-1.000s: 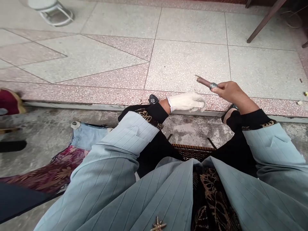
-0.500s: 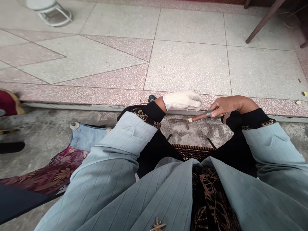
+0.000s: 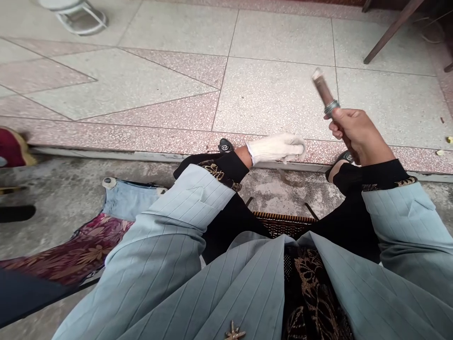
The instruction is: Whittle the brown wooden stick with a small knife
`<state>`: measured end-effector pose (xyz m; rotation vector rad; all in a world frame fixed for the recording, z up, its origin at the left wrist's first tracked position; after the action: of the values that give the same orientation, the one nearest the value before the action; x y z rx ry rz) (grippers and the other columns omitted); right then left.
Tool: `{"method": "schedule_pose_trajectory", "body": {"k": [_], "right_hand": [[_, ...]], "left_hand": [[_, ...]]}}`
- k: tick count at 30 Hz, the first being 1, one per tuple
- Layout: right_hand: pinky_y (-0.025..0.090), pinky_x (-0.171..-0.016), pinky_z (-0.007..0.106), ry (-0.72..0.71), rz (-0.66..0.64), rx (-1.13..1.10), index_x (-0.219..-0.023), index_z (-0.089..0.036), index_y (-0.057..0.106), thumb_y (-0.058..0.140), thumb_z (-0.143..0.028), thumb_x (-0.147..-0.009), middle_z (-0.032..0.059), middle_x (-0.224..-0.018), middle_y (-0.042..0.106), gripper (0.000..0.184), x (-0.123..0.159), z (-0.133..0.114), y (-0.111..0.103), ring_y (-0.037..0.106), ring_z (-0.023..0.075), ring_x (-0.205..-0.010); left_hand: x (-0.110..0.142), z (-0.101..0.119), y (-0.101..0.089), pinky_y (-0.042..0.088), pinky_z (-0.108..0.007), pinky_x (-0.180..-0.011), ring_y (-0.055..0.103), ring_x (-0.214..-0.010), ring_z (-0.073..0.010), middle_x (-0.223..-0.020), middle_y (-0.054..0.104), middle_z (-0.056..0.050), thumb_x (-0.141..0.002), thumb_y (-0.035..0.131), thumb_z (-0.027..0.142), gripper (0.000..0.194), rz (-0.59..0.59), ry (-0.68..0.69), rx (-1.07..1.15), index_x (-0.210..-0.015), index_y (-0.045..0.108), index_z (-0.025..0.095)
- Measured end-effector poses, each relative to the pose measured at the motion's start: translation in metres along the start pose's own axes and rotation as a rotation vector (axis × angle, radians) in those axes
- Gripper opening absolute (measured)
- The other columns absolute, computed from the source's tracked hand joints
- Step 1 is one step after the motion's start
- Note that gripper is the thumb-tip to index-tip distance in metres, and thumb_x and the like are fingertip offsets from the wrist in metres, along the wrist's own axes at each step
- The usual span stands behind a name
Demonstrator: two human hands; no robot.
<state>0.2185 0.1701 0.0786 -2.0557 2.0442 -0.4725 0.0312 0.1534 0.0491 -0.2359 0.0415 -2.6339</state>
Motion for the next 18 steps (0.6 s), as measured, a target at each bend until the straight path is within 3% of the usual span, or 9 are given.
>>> {"method": "schedule_pose_trajectory", "body": {"k": [4, 6, 11, 18], "right_hand": [[0.029, -0.051, 0.031, 0.053, 0.005, 0.514, -0.072, -0.017, 0.064, 0.065, -0.067, -0.077, 0.0029, -0.058, 0.051, 0.05, -0.005, 0.012, 0.006, 0.045, 0.0148, -0.055], [0.03, -0.055, 0.032, 0.064, -0.036, 0.655, -0.074, -0.016, 0.066, 0.062, -0.068, -0.078, 0.0049, -0.061, 0.055, 0.052, -0.007, 0.016, 0.008, 0.049, 0.0173, -0.059], [0.034, -0.059, 0.033, 0.088, -0.004, 0.742, -0.087, -0.016, 0.072, 0.059, -0.07, -0.079, 0.0078, -0.071, 0.063, 0.055, -0.011, 0.02, 0.002, 0.055, 0.0205, -0.066], [0.035, -0.061, 0.034, 0.066, 0.097, 0.864, -0.095, -0.017, 0.074, 0.056, -0.065, -0.084, 0.0105, -0.076, 0.066, 0.052, -0.009, 0.012, -0.012, 0.059, 0.0238, -0.072]], "left_hand": [[0.005, -0.001, 0.005, 0.038, -0.021, -0.051, 0.047, -0.052, -0.0071, -0.072, 0.064, -0.005, -0.087, 0.062, 0.03, 0.018, -0.035, -0.021, -0.032, -0.082, 0.069, 0.014], [0.006, -0.003, 0.004, 0.038, -0.022, -0.051, 0.046, -0.051, -0.0075, -0.067, 0.061, -0.003, -0.088, 0.061, 0.031, 0.02, -0.056, -0.021, -0.044, -0.082, 0.069, 0.014], [0.002, -0.01, 0.006, 0.034, -0.019, -0.051, 0.043, -0.05, -0.0064, -0.057, 0.049, 0.002, -0.092, 0.053, 0.027, 0.021, -0.119, 0.008, 0.023, -0.089, 0.067, 0.013], [0.002, -0.01, 0.007, 0.041, -0.02, -0.056, 0.052, -0.056, -0.0074, -0.061, 0.056, 0.0, -0.088, 0.052, 0.017, 0.019, -0.025, -0.072, 0.178, -0.099, 0.066, 0.011]]}}
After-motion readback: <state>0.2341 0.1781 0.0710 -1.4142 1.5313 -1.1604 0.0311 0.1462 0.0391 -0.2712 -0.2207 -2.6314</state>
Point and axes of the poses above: each hand's wrist, its own x-axis away from the middle knuckle, its own y-axis out of the palm, z = x × y, the point moved 6 cm from there along -x, towards the middle knuckle
